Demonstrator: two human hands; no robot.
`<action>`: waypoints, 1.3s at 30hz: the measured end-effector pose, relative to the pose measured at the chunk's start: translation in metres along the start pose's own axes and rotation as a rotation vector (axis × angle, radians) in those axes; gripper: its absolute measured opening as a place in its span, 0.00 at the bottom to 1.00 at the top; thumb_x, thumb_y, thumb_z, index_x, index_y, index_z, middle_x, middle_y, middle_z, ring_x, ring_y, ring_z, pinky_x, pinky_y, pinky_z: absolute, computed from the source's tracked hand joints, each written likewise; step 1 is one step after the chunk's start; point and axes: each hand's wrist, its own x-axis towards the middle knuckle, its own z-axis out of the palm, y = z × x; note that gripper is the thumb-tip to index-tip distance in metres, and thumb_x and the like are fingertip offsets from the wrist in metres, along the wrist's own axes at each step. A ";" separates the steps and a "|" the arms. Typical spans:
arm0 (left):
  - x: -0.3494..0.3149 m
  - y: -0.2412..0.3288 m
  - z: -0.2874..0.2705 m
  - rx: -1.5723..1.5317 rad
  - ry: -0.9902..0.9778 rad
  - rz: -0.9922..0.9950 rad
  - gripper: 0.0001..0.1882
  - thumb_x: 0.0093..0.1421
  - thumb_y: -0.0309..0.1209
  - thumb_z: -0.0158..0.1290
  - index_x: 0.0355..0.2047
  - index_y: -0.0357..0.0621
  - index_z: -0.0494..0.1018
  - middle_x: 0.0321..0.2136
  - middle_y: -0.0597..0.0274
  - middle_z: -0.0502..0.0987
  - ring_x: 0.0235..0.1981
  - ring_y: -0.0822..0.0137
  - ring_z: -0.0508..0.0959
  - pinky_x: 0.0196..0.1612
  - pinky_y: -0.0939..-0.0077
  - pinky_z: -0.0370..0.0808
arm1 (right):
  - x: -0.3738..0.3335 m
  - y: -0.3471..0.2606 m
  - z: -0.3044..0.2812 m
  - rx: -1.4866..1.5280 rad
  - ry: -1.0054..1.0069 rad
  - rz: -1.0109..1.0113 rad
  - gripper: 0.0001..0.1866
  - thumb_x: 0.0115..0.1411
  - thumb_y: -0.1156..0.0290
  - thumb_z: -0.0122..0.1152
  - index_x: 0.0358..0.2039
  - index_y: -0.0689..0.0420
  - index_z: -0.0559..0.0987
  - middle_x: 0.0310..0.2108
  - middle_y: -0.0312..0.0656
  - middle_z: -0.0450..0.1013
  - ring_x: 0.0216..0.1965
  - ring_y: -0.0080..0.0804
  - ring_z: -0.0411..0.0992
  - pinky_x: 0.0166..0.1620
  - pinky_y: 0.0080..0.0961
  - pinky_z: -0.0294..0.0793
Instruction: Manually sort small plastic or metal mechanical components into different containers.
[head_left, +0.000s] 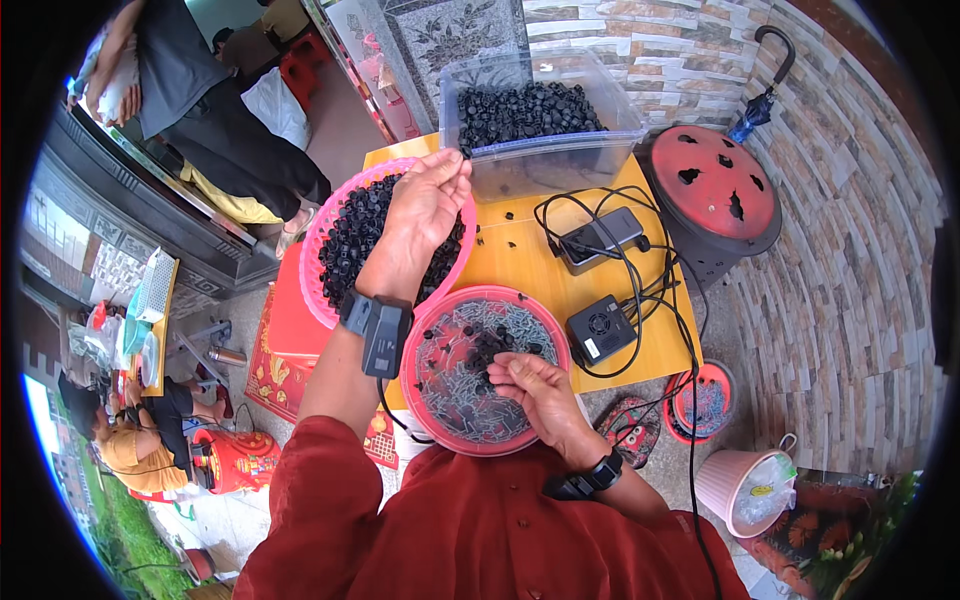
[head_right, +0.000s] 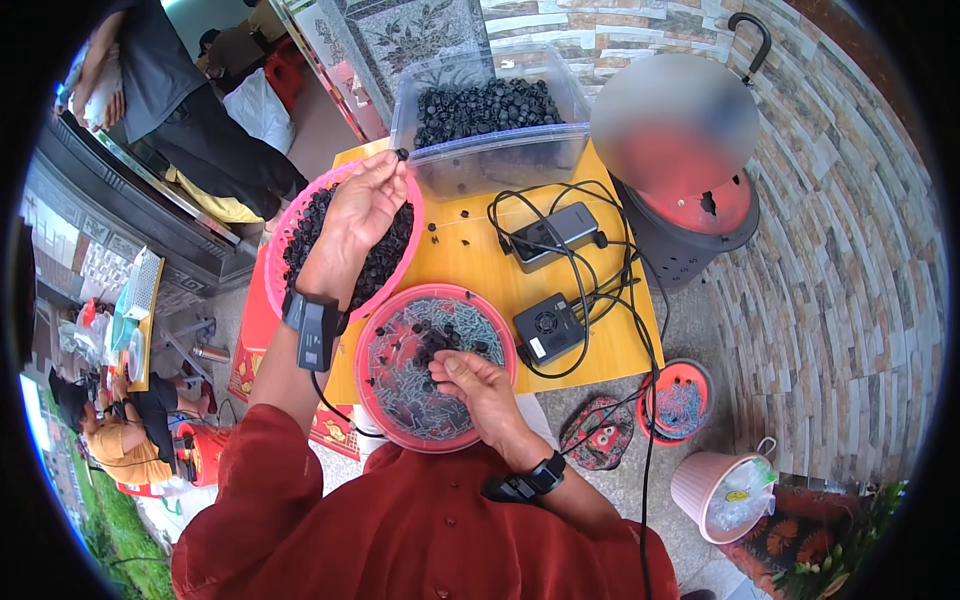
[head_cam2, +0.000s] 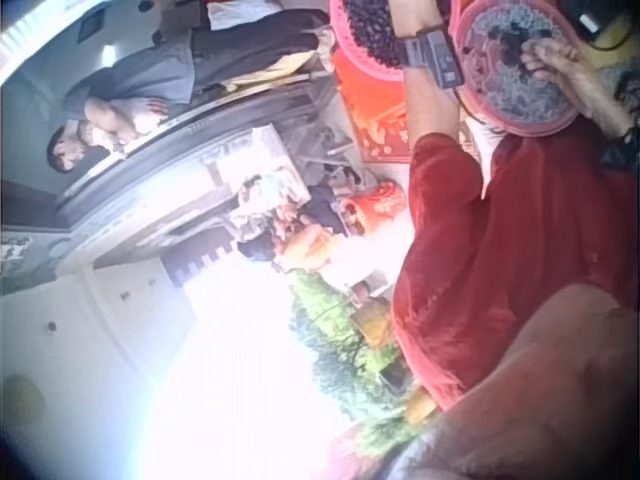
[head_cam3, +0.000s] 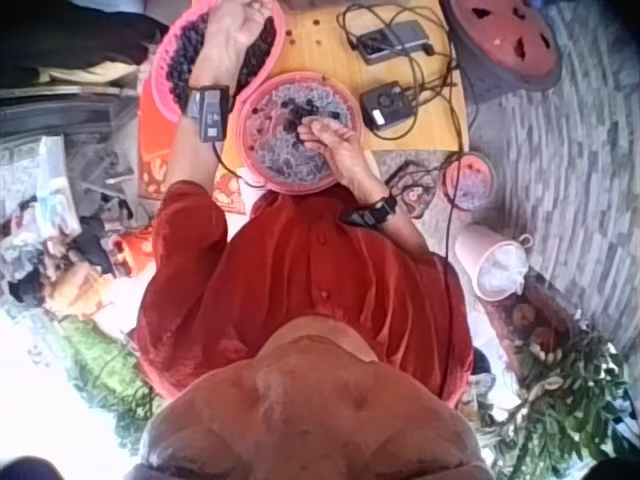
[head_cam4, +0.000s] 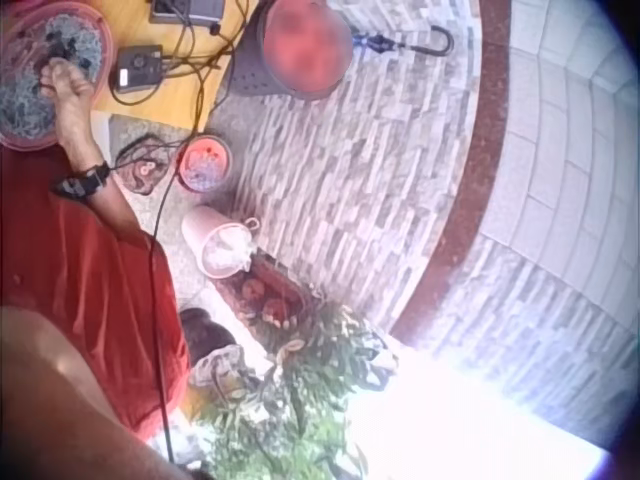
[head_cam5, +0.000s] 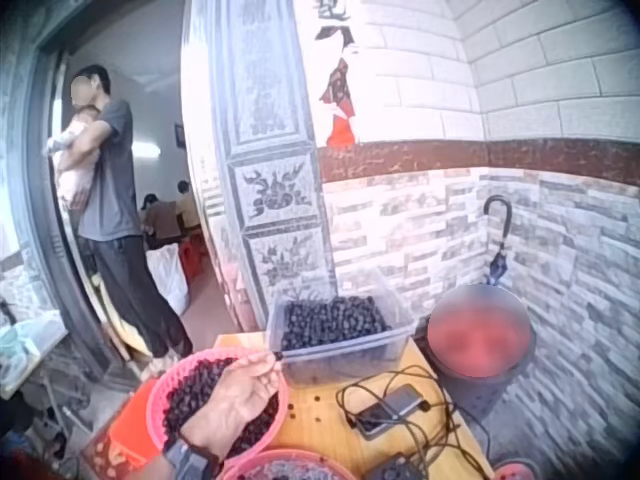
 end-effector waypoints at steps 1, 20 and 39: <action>0.015 0.003 0.004 0.001 0.000 0.004 0.10 0.57 0.21 0.49 0.39 0.36 0.65 0.30 0.60 0.72 0.32 0.69 0.75 0.35 0.82 0.73 | -0.001 0.001 -0.001 0.002 -0.007 0.004 0.14 0.60 0.67 0.52 0.43 0.63 0.73 0.37 0.43 0.73 0.39 0.27 0.72 0.42 0.21 0.71; 0.006 0.041 -0.164 1.844 0.309 0.317 0.32 0.48 0.49 0.56 0.53 0.54 0.65 0.56 0.46 0.57 0.55 0.47 0.61 0.56 0.57 0.59 | -0.006 -0.004 0.003 -0.318 0.016 -0.079 0.10 0.59 0.71 0.53 0.38 0.62 0.76 0.32 0.39 0.74 0.32 0.22 0.72 0.35 0.17 0.70; -0.055 0.008 -0.116 1.700 -0.057 0.294 0.16 0.50 0.35 0.57 0.32 0.34 0.70 0.30 0.47 0.73 0.36 0.53 0.73 0.38 0.65 0.70 | -0.009 -0.002 0.010 -0.474 0.065 -0.099 0.09 0.59 0.71 0.53 0.37 0.62 0.76 0.31 0.38 0.74 0.30 0.21 0.72 0.33 0.15 0.70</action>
